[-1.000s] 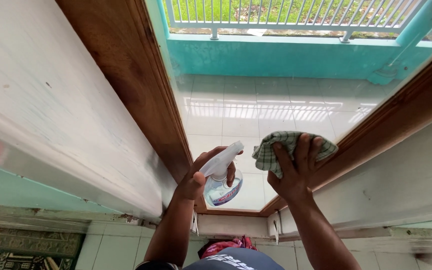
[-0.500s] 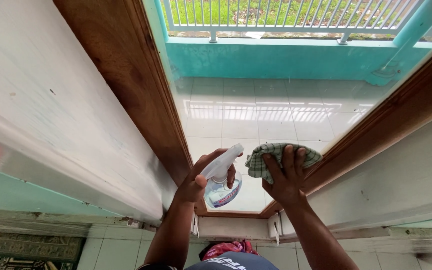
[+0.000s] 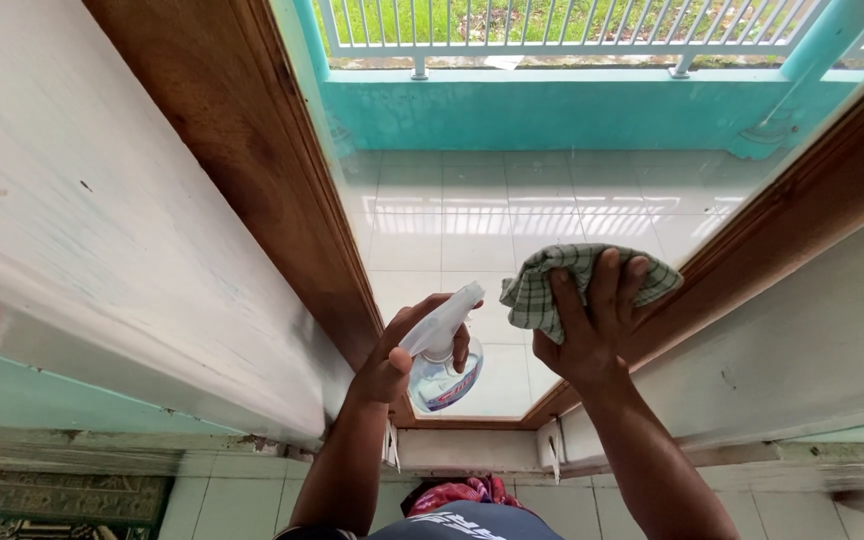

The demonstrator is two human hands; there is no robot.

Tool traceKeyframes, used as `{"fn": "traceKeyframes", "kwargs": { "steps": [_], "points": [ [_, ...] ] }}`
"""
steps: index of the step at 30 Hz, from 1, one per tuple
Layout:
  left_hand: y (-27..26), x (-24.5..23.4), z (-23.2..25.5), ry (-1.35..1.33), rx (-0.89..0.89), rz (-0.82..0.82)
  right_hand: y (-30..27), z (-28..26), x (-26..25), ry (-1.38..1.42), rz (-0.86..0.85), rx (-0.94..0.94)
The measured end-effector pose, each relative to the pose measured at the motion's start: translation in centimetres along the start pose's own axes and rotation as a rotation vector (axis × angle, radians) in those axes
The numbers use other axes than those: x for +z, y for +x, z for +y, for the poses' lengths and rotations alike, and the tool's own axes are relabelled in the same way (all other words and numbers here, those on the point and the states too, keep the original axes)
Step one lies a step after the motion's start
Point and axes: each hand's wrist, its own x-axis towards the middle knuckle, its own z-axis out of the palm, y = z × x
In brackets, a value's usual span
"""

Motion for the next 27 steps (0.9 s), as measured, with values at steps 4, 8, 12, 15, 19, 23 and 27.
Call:
{"fn": "traceKeyframes", "kwargs": {
  "steps": [4, 8, 12, 15, 19, 23, 27],
  "points": [
    [-0.1, 0.0, -0.5, -0.019, -0.002, 0.012, -3.0, -0.6, 0.3, 0.023, -0.036, 0.024],
    [0.1, 0.1, -0.2, 0.001, -0.013, 0.015, -6.0, -0.6, 0.4, 0.066, -0.039, -0.004],
    [0.0, 0.1, -0.2, -0.002, -0.029, 0.014, -6.2, -0.1, 0.3, 0.06, -0.042, -0.029],
    [-0.5, 0.1, -0.8, -0.029, -0.044, 0.019, -3.5, -0.2, 0.1, 0.069, 0.033, -0.036],
    [-0.2, 0.2, 0.1, 0.004, -0.041, 0.012, 0.1, 0.3, -0.8, 0.04, -0.017, -0.024],
    [0.1, 0.3, 0.3, 0.024, -0.013, -0.001, 2.1, 0.9, -0.9, 0.047, 0.017, -0.051],
    [0.1, 0.2, -0.2, 0.013, -0.009, 0.004, 3.0, 0.2, -0.9, 0.141, 0.055, -0.034]
  ]
}}
